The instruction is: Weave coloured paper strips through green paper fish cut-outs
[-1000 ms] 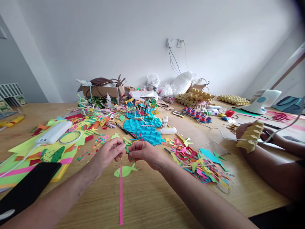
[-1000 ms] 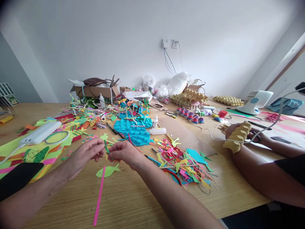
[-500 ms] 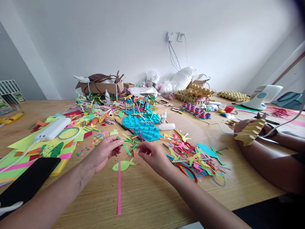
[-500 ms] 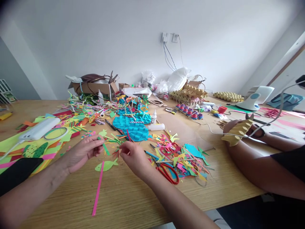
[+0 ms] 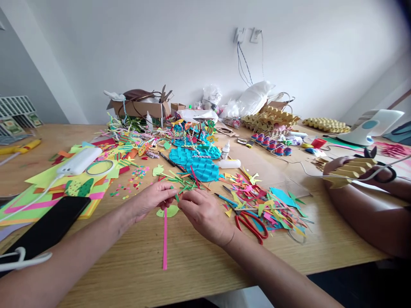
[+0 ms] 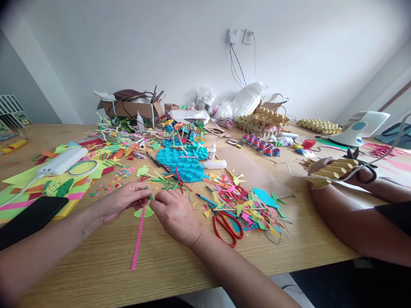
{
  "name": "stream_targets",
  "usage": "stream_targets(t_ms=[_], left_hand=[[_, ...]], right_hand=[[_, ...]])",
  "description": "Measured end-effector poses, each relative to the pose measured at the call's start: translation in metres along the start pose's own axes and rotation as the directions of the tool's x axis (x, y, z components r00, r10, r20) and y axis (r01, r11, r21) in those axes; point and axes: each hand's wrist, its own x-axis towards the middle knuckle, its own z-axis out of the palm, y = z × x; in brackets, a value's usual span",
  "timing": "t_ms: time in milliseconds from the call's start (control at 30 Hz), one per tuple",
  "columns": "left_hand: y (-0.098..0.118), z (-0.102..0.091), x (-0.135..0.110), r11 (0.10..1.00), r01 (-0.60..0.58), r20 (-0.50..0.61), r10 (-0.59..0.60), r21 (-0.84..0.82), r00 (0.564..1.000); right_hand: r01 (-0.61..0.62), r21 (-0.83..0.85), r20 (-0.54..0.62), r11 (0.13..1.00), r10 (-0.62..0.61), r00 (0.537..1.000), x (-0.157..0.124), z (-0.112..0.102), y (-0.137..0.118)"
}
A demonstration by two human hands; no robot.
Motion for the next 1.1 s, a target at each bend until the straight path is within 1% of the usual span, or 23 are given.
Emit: stream_targets(t_ms=[67,133,200,333,500,767,1100], left_hand=[[-0.003,-0.004,0.002,0.989,-0.028,0.008,0.027,0.146,1.0],[-0.006,-0.007,0.005,0.957,-0.06,0.012,0.059,0.283,0.998],[-0.009,-0.01,0.008,0.929,-0.078,0.011,0.079,0.361,0.997],[-0.013,-0.016,0.01,0.908,-0.089,0.043,0.078,0.41,0.996],[-0.021,-0.021,0.01,0.877,-0.106,0.082,0.076,0.468,0.994],[-0.03,-0.022,0.021,0.827,-0.124,0.034,0.127,0.549,0.991],[-0.041,-0.026,0.021,0.774,-0.141,0.005,0.176,0.617,0.984]], right_hand=[[0.0,-0.028,0.002,1.0,0.0,1.0,-0.002,0.003,-0.005],[0.006,-0.041,0.022,0.999,-0.005,1.0,-0.004,0.008,-0.01],[0.005,-0.048,0.066,0.999,-0.002,0.998,-0.005,0.014,-0.015],[-0.013,-0.056,0.134,0.998,0.021,0.991,-0.008,0.025,-0.022],[-0.017,-0.039,0.153,0.999,0.023,0.988,-0.011,0.035,-0.028],[-0.05,-0.014,0.224,0.999,0.052,0.973,-0.012,0.037,-0.029],[-0.065,-0.028,0.251,0.997,0.07,0.965,-0.011,0.037,-0.031]])
